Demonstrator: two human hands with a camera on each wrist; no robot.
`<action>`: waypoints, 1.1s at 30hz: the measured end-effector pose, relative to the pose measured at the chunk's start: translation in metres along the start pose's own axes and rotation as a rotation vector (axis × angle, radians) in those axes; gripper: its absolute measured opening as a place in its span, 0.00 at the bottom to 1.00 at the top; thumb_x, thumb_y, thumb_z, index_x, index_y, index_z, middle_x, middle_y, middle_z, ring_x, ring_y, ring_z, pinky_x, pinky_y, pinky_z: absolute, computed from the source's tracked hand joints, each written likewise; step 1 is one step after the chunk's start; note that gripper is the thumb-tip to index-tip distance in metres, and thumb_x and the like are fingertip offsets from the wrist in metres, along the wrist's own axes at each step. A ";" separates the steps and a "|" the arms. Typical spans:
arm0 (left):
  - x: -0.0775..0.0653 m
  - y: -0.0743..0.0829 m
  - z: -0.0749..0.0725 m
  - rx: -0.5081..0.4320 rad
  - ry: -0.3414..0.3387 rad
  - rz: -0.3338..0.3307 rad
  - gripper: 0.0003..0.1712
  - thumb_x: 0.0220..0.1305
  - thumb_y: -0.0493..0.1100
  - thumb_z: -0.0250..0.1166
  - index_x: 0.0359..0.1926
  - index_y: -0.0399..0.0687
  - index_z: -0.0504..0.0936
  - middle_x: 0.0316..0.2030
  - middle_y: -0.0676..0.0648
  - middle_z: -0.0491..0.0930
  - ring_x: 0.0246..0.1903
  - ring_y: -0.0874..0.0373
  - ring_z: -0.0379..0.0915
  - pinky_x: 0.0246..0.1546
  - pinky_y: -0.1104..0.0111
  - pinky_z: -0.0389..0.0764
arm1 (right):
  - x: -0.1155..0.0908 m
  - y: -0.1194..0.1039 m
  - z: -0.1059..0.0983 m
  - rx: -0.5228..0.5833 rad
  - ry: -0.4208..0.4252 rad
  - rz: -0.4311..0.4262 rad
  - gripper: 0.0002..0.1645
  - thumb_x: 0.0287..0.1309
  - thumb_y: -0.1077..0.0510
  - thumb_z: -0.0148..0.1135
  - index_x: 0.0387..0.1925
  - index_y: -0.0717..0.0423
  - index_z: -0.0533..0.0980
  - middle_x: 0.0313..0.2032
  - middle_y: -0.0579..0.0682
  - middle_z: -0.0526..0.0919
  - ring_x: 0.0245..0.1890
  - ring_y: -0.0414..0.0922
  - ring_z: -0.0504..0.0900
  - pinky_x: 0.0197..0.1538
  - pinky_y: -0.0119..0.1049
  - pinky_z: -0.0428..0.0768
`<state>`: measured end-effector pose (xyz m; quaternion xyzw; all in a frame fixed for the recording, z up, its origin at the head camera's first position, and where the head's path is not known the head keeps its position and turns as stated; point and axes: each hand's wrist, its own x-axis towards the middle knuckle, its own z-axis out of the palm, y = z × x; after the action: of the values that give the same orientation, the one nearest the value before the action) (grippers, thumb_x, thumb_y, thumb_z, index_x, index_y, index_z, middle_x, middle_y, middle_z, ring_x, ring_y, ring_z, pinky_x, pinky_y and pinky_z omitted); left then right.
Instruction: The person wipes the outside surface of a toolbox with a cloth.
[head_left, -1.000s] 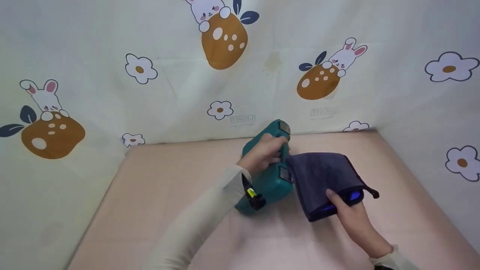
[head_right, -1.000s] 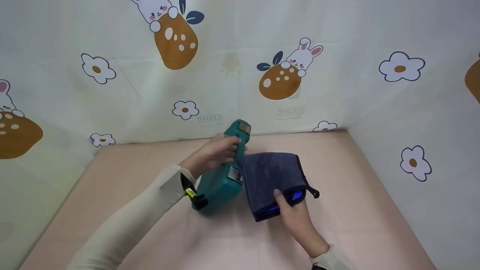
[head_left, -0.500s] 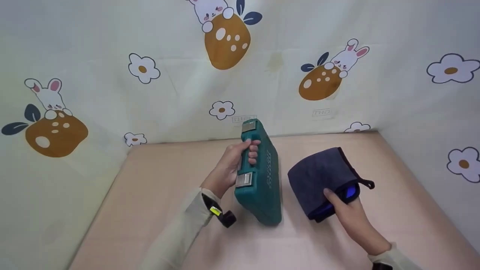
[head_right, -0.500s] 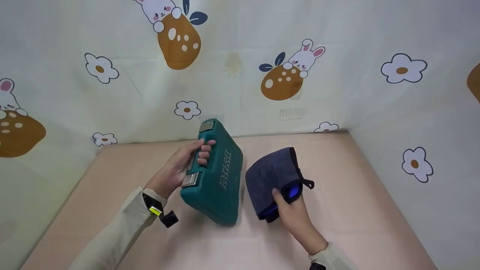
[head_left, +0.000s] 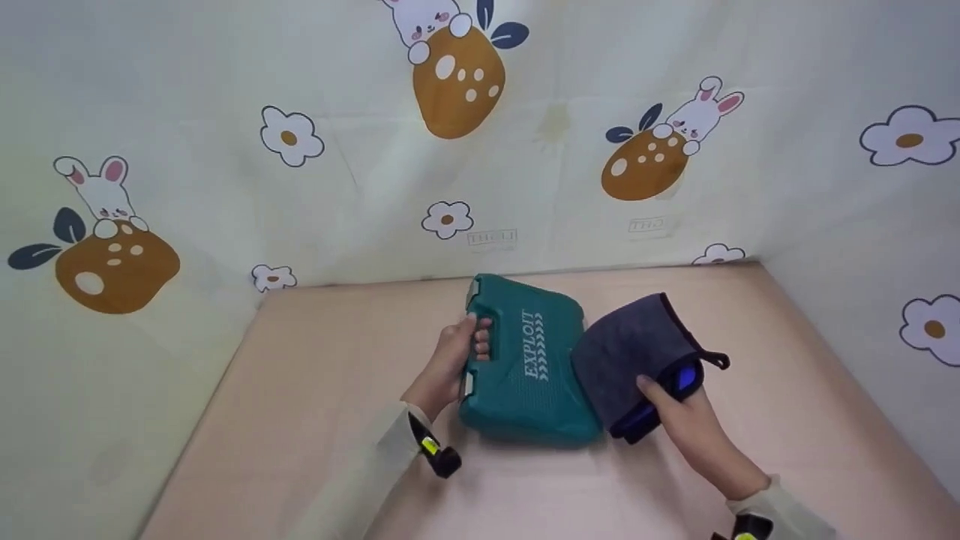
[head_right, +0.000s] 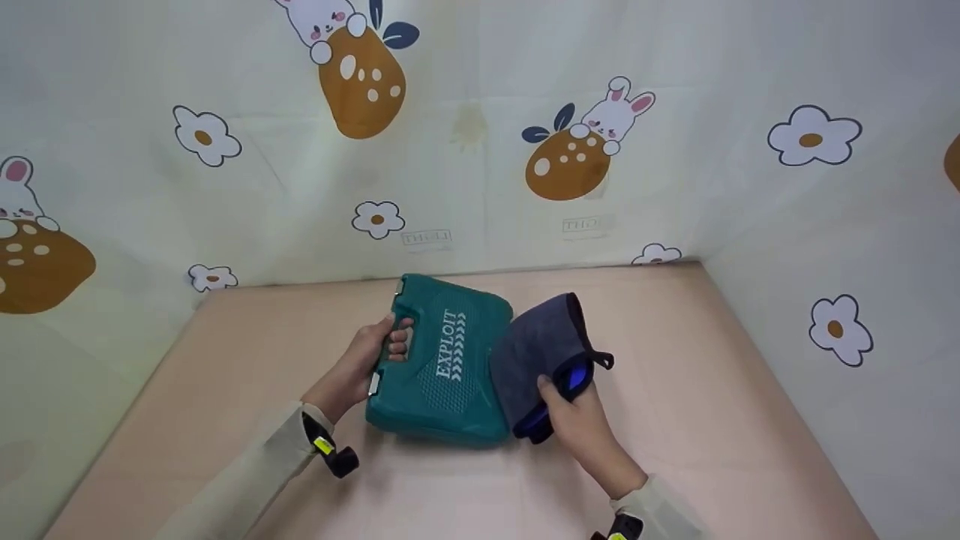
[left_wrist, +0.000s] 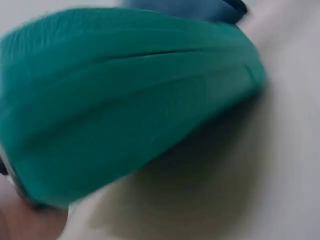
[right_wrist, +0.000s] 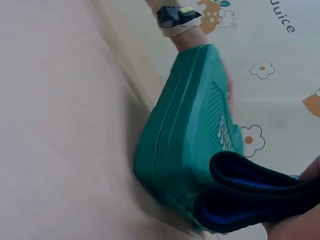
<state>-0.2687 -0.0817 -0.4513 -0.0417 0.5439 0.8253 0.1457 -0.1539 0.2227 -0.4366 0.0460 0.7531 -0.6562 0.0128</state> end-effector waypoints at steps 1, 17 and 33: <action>0.002 -0.005 -0.001 0.075 0.038 0.008 0.20 0.84 0.49 0.42 0.52 0.36 0.73 0.28 0.52 0.67 0.25 0.63 0.65 0.27 0.73 0.72 | 0.001 0.000 0.001 0.003 0.006 -0.008 0.50 0.74 0.58 0.58 0.79 0.65 0.36 0.75 0.67 0.48 0.74 0.56 0.50 0.73 0.51 0.51; 0.012 -0.037 0.014 0.609 0.203 -0.018 0.18 0.81 0.43 0.41 0.56 0.32 0.68 0.34 0.43 0.71 0.36 0.51 0.70 0.38 0.61 0.72 | 0.039 -0.024 0.041 -0.039 0.072 -0.201 0.30 0.71 0.66 0.53 0.68 0.78 0.60 0.64 0.71 0.70 0.65 0.60 0.68 0.68 0.56 0.63; -0.049 -0.026 0.015 1.548 -0.322 0.173 0.74 0.51 0.77 0.69 0.82 0.46 0.38 0.79 0.38 0.28 0.76 0.37 0.23 0.70 0.43 0.48 | 0.064 -0.037 0.035 -0.070 0.054 -0.174 0.31 0.71 0.65 0.50 0.70 0.77 0.58 0.66 0.71 0.68 0.66 0.61 0.67 0.68 0.58 0.62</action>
<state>-0.2134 -0.0683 -0.4574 0.2336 0.9366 0.2170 0.1456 -0.2219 0.1863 -0.4103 -0.0025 0.7768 -0.6266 -0.0628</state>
